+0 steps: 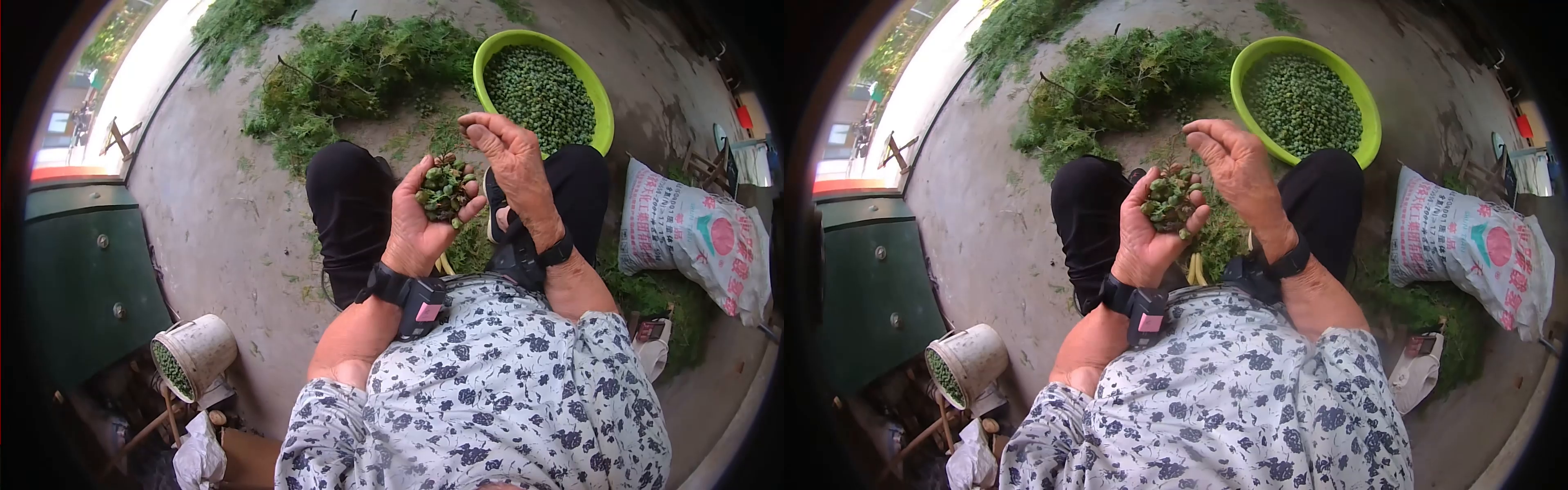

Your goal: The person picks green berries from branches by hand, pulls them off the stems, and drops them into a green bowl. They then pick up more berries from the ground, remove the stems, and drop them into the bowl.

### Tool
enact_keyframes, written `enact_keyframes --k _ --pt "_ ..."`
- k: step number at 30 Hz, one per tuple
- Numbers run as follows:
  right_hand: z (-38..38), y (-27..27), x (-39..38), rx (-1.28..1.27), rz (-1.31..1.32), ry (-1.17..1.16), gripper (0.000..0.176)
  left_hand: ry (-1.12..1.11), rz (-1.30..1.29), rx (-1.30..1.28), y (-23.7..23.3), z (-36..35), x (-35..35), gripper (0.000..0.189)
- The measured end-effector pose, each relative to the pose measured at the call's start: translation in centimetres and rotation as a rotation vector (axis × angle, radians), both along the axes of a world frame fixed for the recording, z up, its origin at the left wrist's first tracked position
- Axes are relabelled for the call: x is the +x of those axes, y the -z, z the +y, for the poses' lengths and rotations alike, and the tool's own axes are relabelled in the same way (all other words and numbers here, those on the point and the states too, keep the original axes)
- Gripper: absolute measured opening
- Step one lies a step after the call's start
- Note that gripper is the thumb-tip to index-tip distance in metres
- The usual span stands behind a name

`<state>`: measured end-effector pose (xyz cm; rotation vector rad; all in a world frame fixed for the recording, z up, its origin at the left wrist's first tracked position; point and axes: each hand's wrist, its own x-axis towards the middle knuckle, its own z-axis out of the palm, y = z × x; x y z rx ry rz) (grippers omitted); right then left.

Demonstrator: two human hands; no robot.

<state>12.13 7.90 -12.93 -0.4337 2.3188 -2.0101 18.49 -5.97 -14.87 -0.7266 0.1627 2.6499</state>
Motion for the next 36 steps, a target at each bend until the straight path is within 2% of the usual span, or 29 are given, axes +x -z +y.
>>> enact_keyframes --k 1,5,8,14,21,24,33,36 --pt "0.6 -0.5 0.1 0.011 -0.135 0.016 0.02 -0.021 0.004 0.019 0.0 -0.2 0.0 0.029" --pt "1.7 -0.6 0.5 -0.124 -0.408 -0.162 0.018 -0.036 0.057 0.049 -0.3 -0.7 0.1 0.034" --pt "1.4 -1.1 1.3 -0.039 -0.324 -0.216 0.017 -0.016 0.074 0.091 0.0 -0.7 0.2 0.035" --pt "1.5 -0.9 1.4 -0.148 -0.338 -0.13 0.012 -0.005 0.068 0.118 0.5 -0.9 0.4 0.026" --pt "1.4 -1.1 1.9 -0.095 -0.269 -0.076 0.013 0.029 0.098 0.112 0.2 -0.6 0.5 0.028" --pt "1.2 -1.0 1.9 -0.162 -0.22 -0.03 0.012 0.049 0.095 0.078 -0.1 -0.4 0.5 0.029" --pt "0.5 -1.7 1.4 -0.062 -0.013 -0.08 0.011 0.084 0.064 0.071 0.1 0.0 0.5 0.033" --pt "0.3 -1.9 1.6 -0.128 -0.113 -0.087 0.011 0.071 0.03 0.066 0.1 0.2 0.6 0.03"
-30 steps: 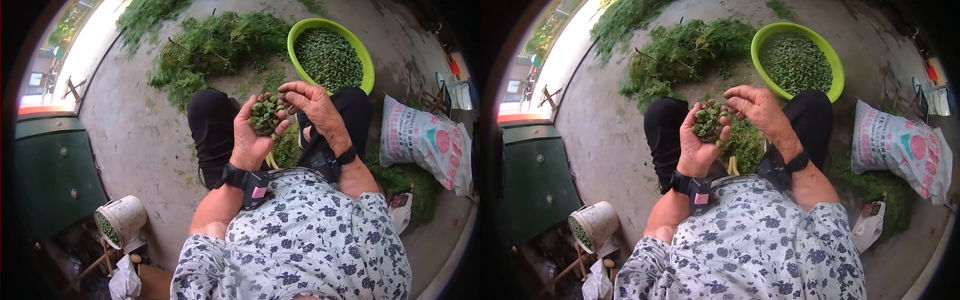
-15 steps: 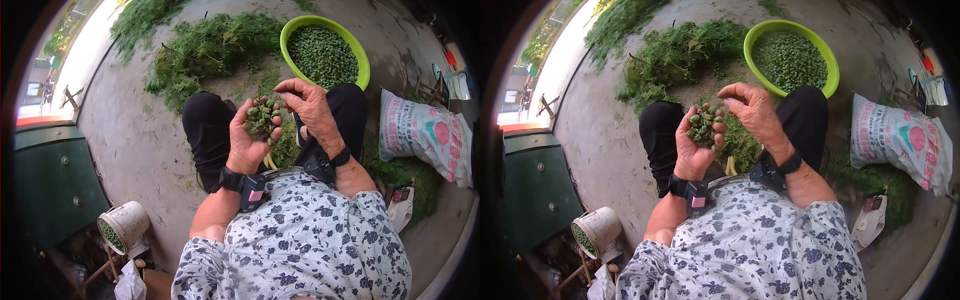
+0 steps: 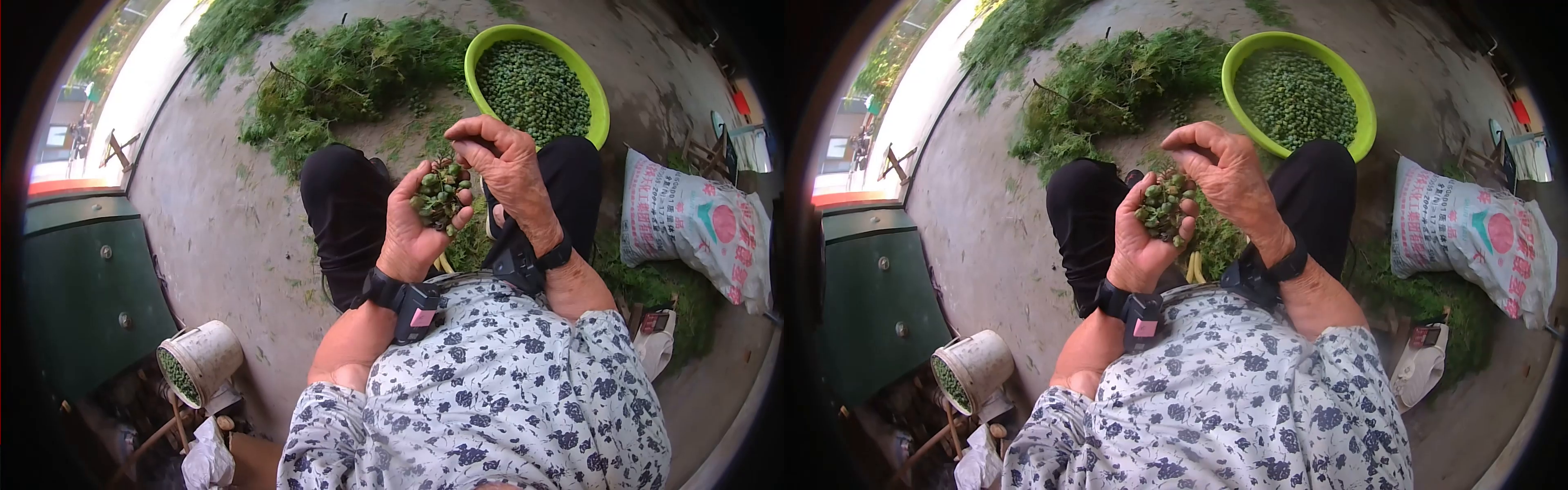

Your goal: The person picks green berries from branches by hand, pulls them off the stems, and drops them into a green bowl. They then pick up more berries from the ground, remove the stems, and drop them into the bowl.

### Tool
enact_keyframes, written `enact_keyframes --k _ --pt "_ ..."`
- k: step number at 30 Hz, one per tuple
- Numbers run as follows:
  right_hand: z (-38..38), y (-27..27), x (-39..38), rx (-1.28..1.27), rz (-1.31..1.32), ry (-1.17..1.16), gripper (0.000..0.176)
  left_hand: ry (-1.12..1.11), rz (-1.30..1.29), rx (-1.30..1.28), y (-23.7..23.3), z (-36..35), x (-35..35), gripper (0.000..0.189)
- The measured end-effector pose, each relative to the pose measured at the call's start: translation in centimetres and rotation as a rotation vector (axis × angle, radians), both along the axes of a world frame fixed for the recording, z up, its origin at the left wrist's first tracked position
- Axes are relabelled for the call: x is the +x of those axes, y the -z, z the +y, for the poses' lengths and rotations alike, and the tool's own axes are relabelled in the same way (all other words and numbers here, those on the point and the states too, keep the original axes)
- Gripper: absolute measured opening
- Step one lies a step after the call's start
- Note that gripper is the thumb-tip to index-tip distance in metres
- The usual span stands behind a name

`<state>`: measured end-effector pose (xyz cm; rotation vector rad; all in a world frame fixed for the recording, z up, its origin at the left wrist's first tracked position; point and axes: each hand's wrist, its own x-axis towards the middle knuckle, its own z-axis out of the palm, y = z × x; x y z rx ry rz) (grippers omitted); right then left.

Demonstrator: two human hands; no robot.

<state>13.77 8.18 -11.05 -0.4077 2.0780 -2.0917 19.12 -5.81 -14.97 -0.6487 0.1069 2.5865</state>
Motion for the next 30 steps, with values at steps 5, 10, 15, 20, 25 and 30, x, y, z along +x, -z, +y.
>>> enact_keyframes --k 5,10,15,20,25,30 --pt "-0.2 0.4 -0.4 0.033 0.012 0.012 0.011 0.07 0.019 0.003 -0.1 0.3 0.1 0.03" --pt "-0.7 0.6 -0.5 -0.045 -0.039 0.046 0.013 0.08 0.023 -0.024 -0.2 0.4 0.2 0.03" --pt "0.5 1.0 -0.5 0.015 -0.046 0.076 0.017 0.019 0.046 0.003 -0.4 0.0 0.0 0.03" --pt "0.6 0.0 0.4 0.177 -0.056 -0.071 0.017 0.019 -0.019 -0.028 0.3 -0.2 -0.1 0.029" --pt "0.7 0.2 0.2 0.052 -0.07 0.001 0.017 -0.003 -0.004 -0.015 -0.1 -0.3 -0.2 0.028" --pt "2.5 1.6 -1.0 -0.476 -0.49 -0.126 0.02 -0.055 0.039 0.011 0.0 -0.9 -0.3 0.028"
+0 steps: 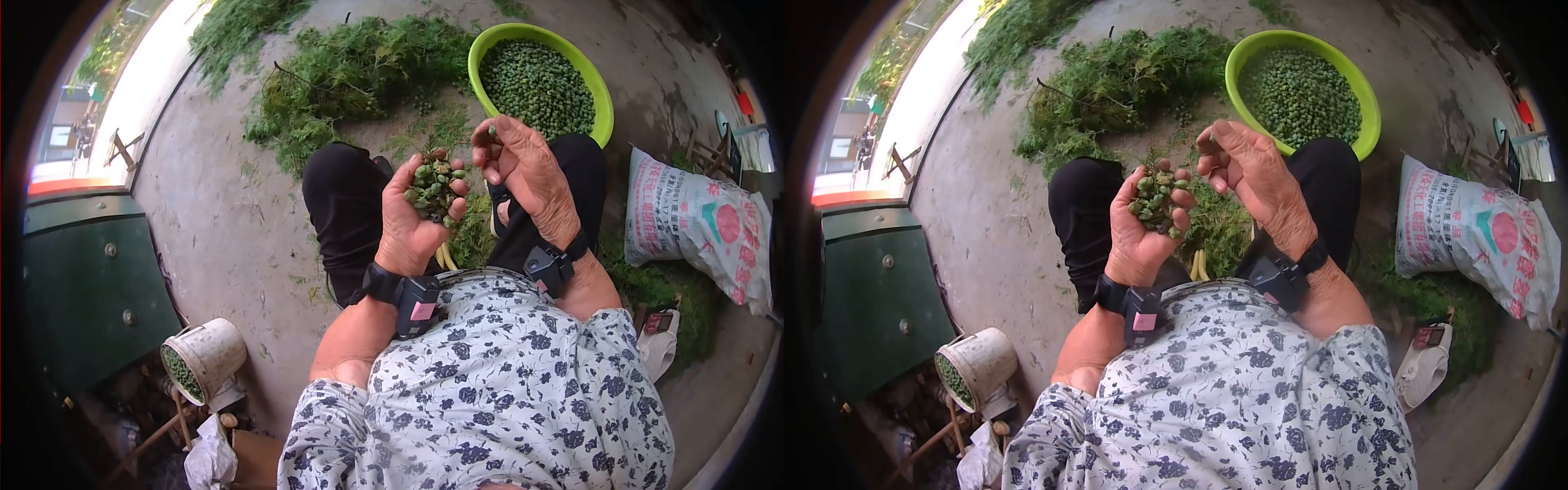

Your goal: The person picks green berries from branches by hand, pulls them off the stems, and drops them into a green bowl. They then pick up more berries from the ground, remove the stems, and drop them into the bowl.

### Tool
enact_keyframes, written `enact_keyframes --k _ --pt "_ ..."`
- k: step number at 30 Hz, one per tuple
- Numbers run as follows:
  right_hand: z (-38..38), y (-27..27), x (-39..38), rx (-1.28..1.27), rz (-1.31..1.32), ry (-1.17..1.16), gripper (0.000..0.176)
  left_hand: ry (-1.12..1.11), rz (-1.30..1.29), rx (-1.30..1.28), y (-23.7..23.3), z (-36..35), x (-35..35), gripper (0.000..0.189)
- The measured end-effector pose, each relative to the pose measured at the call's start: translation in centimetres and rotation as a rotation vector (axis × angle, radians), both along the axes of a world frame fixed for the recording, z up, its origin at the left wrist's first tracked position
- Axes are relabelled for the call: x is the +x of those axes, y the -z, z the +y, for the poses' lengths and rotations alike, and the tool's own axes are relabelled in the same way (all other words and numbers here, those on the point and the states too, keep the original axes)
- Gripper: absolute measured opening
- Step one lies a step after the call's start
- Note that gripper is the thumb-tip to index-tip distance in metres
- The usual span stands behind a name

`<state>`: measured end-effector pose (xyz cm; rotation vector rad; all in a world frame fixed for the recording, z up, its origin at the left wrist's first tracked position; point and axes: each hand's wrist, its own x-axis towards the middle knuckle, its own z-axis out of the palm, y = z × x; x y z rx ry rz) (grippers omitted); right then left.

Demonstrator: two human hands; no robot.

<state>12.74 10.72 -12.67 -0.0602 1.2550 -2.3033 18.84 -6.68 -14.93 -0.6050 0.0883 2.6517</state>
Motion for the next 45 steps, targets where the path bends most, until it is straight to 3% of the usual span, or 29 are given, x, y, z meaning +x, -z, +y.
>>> enact_keyframes --k 5,12,15,21,27,30,36,40,43,45 --pt "-0.2 0.2 1.1 0.088 -0.042 -0.136 0.013 -0.026 0.006 0.01 -0.1 0.0 0.0 0.027" --pt "-0.6 0.3 1.7 0.108 0.045 -0.124 0.028 -0.06 -0.008 -0.016 0.2 -0.4 -0.1 0.026" --pt "-0.6 0.0 1.8 0.284 0.191 -0.189 0.026 -0.034 -0.031 -0.026 0.1 -0.4 0.0 0.026" --pt "-0.7 0.3 1.6 0.344 0.317 -0.176 0.019 -0.005 -0.06 -0.049 0.3 0.0 -0.1 0.027" --pt "-0.2 0.5 1.0 -0.144 -0.054 -0.099 0.02 -0.012 -0.068 -0.091 0.1 0.2 -0.2 0.026" --pt "0.0 0.9 0.9 0.102 -0.004 -0.097 0.02 -0.008 -0.081 -0.119 0.0 0.4 -0.3 0.026" --pt "-1.9 -1.0 1.7 0.639 0.525 -0.024 0.013 0.007 -0.095 -0.144 0.5 0.7 -0.4 0.027" --pt "-2.1 -1.1 1.6 0.666 0.491 -0.071 0.013 0.042 -0.106 -0.114 0.9 0.5 -0.3 0.026" --pt "-1.6 0.2 1.1 0.563 0.61 0.033 0.012 0.043 -0.068 -0.1 0.9 0.4 -0.3 0.025" --pt "-0.5 -0.5 0.6 0.423 0.29 -0.016 0.012 0.033 -0.053 -0.093 0.8 0.4 -0.2 0.024"
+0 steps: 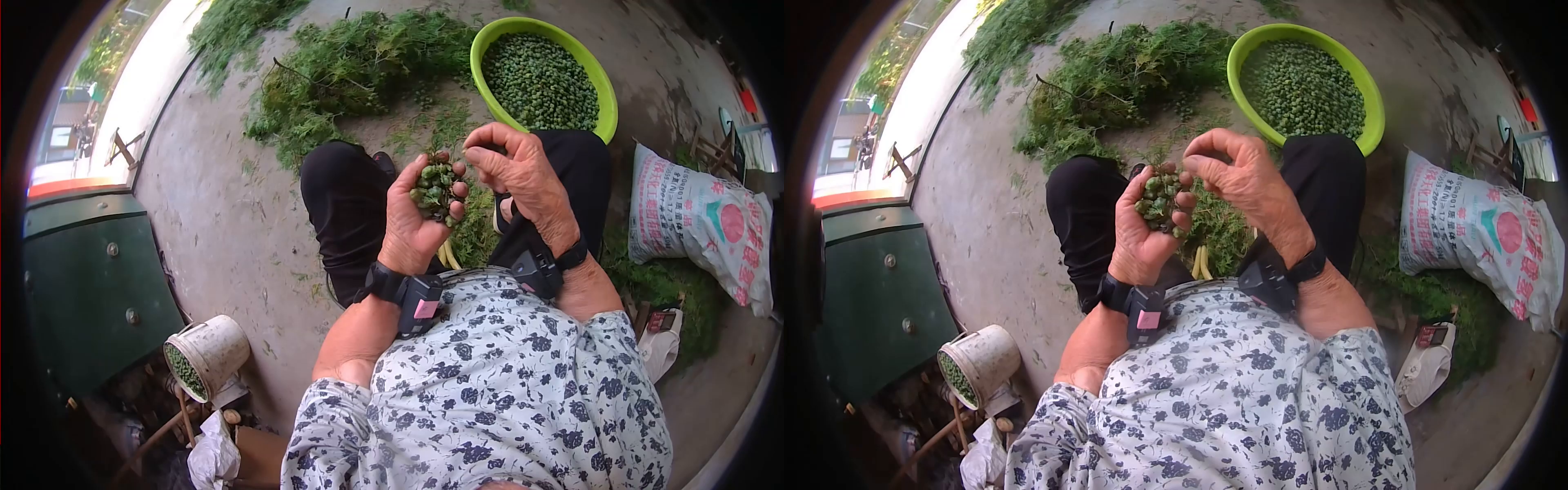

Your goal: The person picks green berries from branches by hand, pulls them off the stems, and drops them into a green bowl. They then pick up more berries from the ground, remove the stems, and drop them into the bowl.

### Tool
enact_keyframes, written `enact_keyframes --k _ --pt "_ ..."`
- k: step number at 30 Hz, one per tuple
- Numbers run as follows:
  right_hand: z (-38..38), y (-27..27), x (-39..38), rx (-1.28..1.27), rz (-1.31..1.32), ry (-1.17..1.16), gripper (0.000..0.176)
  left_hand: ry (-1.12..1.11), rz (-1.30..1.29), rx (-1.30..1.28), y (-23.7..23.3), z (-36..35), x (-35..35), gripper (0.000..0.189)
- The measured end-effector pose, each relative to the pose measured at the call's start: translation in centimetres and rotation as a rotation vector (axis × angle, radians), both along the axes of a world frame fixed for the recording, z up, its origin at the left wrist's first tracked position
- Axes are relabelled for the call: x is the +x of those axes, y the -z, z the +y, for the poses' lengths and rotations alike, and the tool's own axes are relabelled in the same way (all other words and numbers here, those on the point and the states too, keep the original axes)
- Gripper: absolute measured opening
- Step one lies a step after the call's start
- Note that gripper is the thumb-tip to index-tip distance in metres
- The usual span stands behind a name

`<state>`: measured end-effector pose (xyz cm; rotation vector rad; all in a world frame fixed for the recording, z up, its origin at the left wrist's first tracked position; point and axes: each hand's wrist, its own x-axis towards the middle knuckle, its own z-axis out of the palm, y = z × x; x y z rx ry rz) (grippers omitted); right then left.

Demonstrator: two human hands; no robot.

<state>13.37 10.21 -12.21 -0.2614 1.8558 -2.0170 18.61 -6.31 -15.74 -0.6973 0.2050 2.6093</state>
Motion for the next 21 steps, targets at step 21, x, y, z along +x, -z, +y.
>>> enact_keyframes --k 21 --pt "2.6 -2.5 -4.4 0.45 0.609 0.323 0.019 0.004 0.023 -0.005 -0.2 0.7 -0.2 0.023"
